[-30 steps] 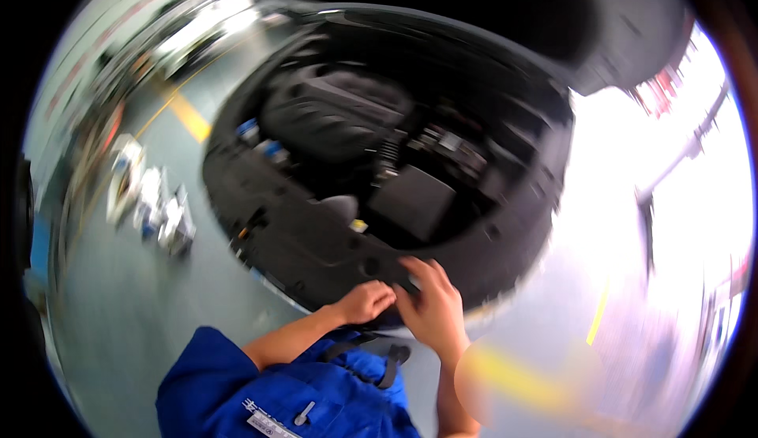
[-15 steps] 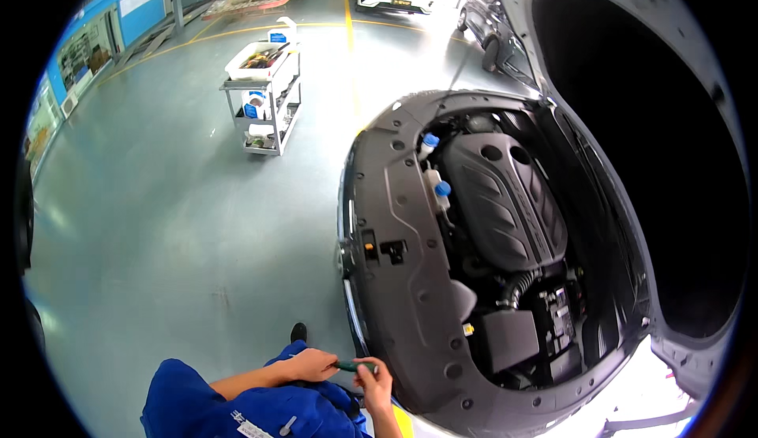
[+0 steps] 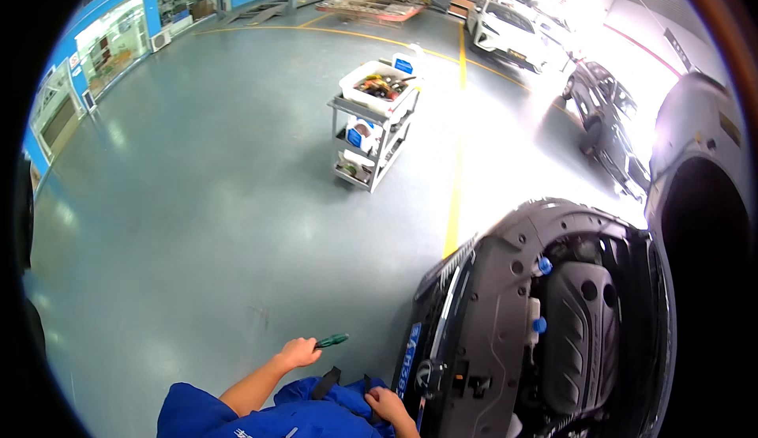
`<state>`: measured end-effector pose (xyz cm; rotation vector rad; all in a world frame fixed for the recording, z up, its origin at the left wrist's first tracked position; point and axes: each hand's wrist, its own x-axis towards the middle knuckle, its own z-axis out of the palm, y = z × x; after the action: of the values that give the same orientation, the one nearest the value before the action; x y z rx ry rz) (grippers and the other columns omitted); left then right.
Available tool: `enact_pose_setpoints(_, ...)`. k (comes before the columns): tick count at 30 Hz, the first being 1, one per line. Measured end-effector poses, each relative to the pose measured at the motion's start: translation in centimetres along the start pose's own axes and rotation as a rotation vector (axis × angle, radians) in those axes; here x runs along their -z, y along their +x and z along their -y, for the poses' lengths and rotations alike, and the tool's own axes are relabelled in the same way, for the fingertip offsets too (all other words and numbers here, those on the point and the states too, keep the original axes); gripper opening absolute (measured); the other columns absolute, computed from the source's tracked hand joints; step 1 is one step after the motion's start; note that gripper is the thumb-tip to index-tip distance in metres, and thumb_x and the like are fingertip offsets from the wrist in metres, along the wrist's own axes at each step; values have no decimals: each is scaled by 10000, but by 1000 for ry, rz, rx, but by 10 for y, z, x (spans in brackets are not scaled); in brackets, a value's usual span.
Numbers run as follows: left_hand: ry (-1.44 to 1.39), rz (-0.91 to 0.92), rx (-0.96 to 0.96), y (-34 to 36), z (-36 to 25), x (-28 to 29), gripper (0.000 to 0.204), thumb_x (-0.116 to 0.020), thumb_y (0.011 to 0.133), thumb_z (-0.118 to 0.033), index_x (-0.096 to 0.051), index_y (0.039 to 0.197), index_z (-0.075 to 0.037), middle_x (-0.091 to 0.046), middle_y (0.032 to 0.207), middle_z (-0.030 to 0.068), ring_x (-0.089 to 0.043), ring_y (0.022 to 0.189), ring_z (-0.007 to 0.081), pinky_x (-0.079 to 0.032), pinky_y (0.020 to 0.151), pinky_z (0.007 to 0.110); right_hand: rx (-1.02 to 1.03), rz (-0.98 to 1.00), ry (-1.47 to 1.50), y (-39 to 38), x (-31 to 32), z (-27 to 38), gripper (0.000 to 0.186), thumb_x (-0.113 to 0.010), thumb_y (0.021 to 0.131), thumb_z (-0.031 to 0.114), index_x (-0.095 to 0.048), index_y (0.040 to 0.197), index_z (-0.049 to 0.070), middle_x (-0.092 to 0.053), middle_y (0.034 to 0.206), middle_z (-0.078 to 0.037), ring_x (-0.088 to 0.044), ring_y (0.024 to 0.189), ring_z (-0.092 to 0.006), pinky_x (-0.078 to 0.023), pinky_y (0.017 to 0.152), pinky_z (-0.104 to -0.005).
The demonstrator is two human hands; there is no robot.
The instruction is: The person removes several plastic covers and components from the front of a car's engine bay. They use a screwdriver to loosen fasteners and then lift off the parts, placing them aside.
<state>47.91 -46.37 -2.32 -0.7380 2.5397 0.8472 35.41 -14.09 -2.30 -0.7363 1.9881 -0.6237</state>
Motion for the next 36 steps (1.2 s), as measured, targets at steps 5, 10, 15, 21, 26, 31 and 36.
enact_pose_setpoints(5, -112, 39, 364, 66, 99, -22, 435, -648, 895, -390, -749, 1048, 4, -740, 1019, 282, -716, 949, 476, -573, 837, 550, -137, 297, 10, 105, 53, -59, 344, -608, 1037, 316, -742, 1117, 10, -754, 993, -191, -722, 887, -326, -546, 793, -415)
enact_pose_setpoints(10, -905, -62, 894, 105, 153, -103, 485, -692, 816, -340, -699, 854, 143, -691, 723, 288, -732, 728, 423, -538, 655, 517, 115, 133, -117, 222, 139, -53, 339, -585, 1040, 318, -740, 1041, 17, -731, 1006, -240, -719, 933, -385, -546, 801, -439)
enact_pose_setpoints(15, -664, -20, 1020, 177, 108, -48, 451, -693, 827, -333, -696, 844, 118, -690, 729, 273, -723, 725, 415, -531, 662, 514, 19, -88, -174, 256, 264, 40, 388, -566, 1052, 367, -721, 922, 36, -711, 893, -253, -699, 911, -450, -540, 764, -487)
enact_pose_setpoints(21, -554, -238, 910, 316, 67, 46, 411, -693, 841, -323, -692, 832, 87, -689, 736, 256, -712, 721, 406, -523, 670, 510, -39, -262, 103, 337, 338, 59, 430, -565, 1052, 394, -699, 885, 21, -684, 841, -253, -686, 847, -437, -525, 729, -489)
enact_pose_setpoints(26, -555, -463, 722, 484, 33, 138, 378, -693, 852, -315, -689, 822, 62, -688, 741, 242, -703, 718, 398, -516, 677, 506, -124, -377, 226, 407, 395, 59, 467, -564, 1051, 417, -680, 854, 9, -661, 798, -253, -675, 794, -426, -512, 699, -491)
enact_pose_setpoints(31, -762, -657, 530, 662, -29, 263, 331, -675, 894, -286, -657, 805, 33, -663, 701, 195, -663, 661, 348, -487, 643, 472, -159, -406, 215, 510, 469, 68, 507, -564, 1051, 440, -661, 824, -2, -638, 756, -253, -665, 742, -415, -499, 669, -492)
enact_pose_setpoints(36, -938, -781, 314, 847, -59, 354, 338, -682, 916, -295, -627, 806, 19, -642, 677, 147, -621, 614, 293, -475, 626, 444, -199, -440, 167, 617, 562, 100, 548, -563, 1051, 463, -642, 793, -14, -615, 713, -254, -654, 689, -405, -486, 640, -493)
